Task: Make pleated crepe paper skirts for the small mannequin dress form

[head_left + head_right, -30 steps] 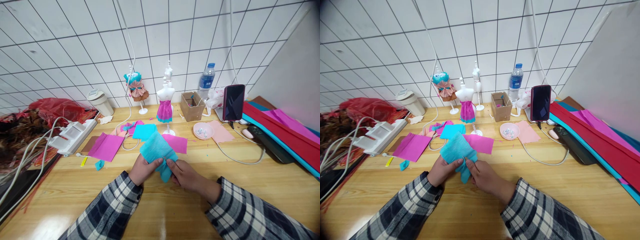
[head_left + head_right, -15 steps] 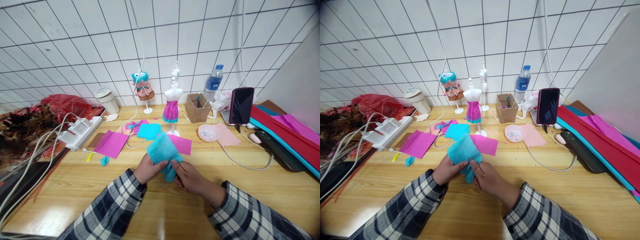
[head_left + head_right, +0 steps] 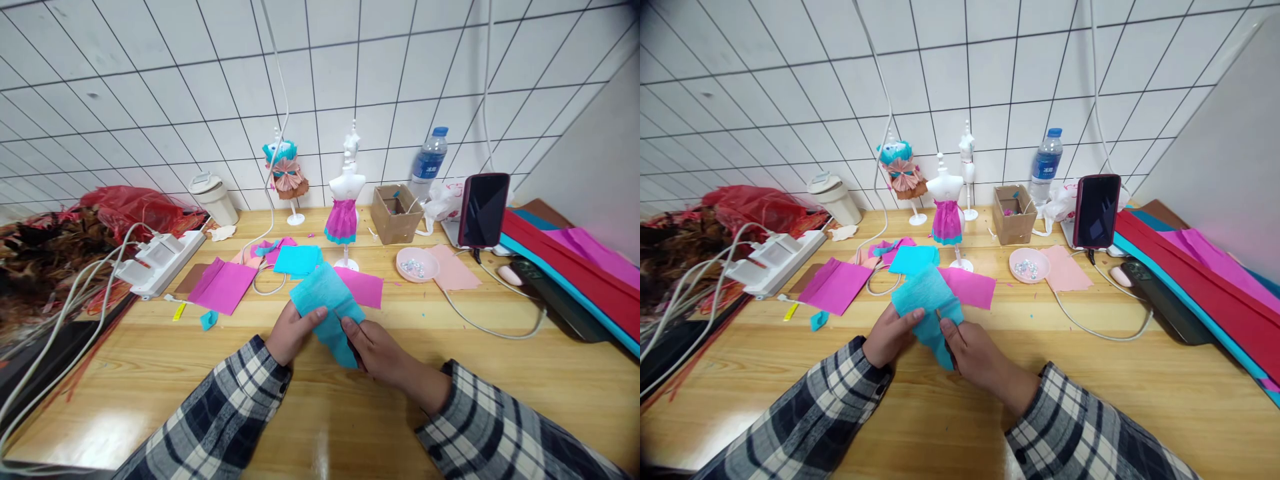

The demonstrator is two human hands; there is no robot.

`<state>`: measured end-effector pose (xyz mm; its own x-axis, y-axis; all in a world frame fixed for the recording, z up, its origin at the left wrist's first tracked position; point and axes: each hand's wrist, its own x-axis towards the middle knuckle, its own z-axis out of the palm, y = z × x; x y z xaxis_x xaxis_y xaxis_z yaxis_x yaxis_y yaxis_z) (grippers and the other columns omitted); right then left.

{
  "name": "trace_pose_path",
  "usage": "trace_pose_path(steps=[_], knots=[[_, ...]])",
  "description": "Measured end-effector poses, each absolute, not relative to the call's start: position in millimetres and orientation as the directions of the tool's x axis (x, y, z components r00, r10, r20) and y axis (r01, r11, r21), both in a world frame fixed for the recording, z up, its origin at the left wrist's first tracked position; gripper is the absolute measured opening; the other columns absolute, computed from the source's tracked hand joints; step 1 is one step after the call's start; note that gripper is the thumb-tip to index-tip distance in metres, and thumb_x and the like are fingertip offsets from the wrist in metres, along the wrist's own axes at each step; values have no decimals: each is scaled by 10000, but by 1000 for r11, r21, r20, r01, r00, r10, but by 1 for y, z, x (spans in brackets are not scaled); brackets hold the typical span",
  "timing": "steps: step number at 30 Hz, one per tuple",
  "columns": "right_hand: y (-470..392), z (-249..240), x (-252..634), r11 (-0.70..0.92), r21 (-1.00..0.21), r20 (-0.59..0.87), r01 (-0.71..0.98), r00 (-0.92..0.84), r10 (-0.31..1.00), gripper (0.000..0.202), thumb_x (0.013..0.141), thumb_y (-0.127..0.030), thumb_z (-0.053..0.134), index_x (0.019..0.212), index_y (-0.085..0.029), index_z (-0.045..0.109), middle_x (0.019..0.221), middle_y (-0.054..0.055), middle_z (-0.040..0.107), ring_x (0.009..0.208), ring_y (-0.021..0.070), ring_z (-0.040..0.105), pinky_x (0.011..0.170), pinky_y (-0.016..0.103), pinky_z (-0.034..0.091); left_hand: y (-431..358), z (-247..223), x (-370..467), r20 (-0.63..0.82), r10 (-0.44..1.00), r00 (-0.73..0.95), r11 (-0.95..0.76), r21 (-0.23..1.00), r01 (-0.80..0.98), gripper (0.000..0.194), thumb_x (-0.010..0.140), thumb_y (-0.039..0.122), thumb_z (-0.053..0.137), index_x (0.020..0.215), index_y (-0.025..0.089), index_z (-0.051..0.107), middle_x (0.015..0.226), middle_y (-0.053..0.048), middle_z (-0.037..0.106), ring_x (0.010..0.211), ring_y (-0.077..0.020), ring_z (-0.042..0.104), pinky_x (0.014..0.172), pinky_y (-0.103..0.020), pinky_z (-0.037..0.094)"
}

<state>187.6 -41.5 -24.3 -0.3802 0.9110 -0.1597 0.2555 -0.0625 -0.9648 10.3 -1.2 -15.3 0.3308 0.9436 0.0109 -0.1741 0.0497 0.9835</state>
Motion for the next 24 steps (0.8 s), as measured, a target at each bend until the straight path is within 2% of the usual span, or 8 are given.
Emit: trace_pose_path(steps=[5,11,24], knots=[[-43,-25,188,-70,-964,-169,256,-387,906,690,874,-771,202,538,-210,421,408,-32,420,380,91,393,398,232,286,1,-17,10,-14,945,328,60,989,-131,403,730,327,774,1053,135,629,1046,-105,732,930,-260,683,858,-391,531],[-45,-25,186,-162,-962,-238,219,-385,892,696,842,-805,216,545,-211,424,418,-29,433,347,96,417,343,222,297,0,-19,9,31,935,355,-26,999,-20,427,740,345,762,1081,136,613,1091,-110,722,981,-274,675,872,-399,534],[-43,-26,185,-9,-957,-105,291,-318,942,663,858,-790,189,579,-215,365,539,-23,412,503,113,401,483,253,313,-1,-19,10,45,932,360,-59,998,28,409,742,359,757,1065,139,635,1071,-108,730,975,-276,678,879,-400,533]])
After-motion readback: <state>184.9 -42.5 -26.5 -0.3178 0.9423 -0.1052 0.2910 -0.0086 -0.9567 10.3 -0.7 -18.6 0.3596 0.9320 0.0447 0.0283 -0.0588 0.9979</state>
